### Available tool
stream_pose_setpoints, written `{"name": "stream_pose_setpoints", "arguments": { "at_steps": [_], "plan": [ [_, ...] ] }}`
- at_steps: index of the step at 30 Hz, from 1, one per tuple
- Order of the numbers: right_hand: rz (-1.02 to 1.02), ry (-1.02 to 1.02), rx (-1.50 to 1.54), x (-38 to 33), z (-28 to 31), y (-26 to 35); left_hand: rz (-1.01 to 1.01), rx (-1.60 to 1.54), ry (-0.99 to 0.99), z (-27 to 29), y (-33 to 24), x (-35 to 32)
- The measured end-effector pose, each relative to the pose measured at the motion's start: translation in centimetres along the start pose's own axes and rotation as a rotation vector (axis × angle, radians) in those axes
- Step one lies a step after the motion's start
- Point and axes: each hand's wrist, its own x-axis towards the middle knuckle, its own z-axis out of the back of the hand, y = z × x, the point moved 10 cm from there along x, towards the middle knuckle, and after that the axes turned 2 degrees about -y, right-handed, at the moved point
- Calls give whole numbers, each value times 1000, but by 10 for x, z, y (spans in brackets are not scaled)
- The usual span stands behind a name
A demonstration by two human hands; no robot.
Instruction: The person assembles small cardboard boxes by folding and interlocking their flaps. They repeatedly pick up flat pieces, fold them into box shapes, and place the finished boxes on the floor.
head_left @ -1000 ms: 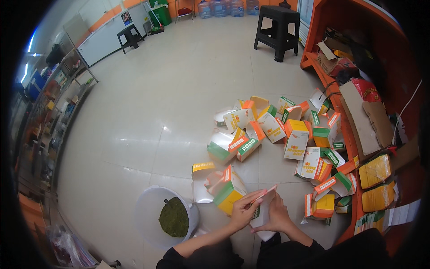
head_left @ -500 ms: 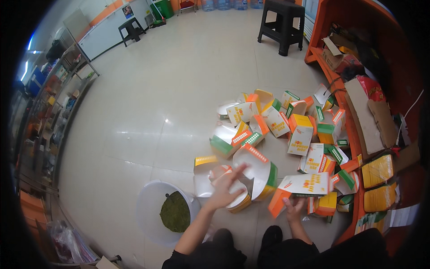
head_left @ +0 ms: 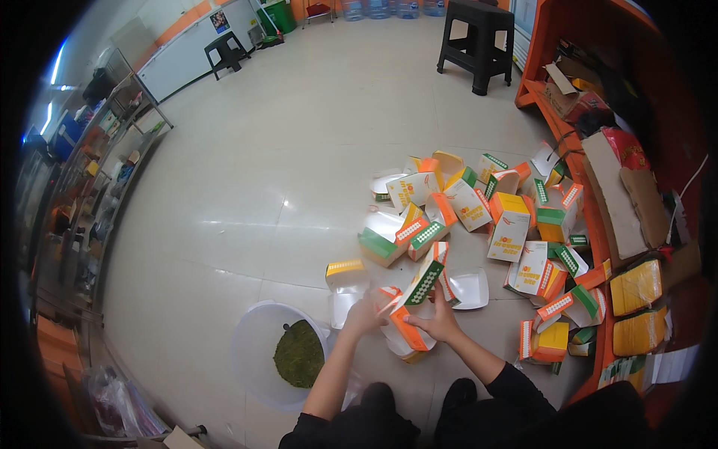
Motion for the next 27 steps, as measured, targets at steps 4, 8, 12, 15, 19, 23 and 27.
{"name": "stream_pose_setpoints", "arguments": {
  "at_steps": [4, 8, 12, 15, 19, 23, 27],
  "plan": [
    [-35, 5, -279, -14, 6, -15, 33, -55, 171, -24, 2, -3],
    [-46, -27, -37, -15, 17, -29, -47, 308, 127, -50, -5, -7],
    [-162, 11, 96, -21, 39, -57, -36, 40, 333, -91, 5, -18],
    [-210, 59, 130, -25, 46, -71, -86, -262, 369, -103, 4, -23],
    [-154, 114, 143, -21, 43, -69, 18, -406, 397, -120, 19, -22],
    [-174, 157, -6, -21, 40, -63, 8, -317, 335, -134, 26, -20],
    [-140, 283, -358, -39, 31, -42, -74, -230, 58, -112, 16, -19]
  ]
}}
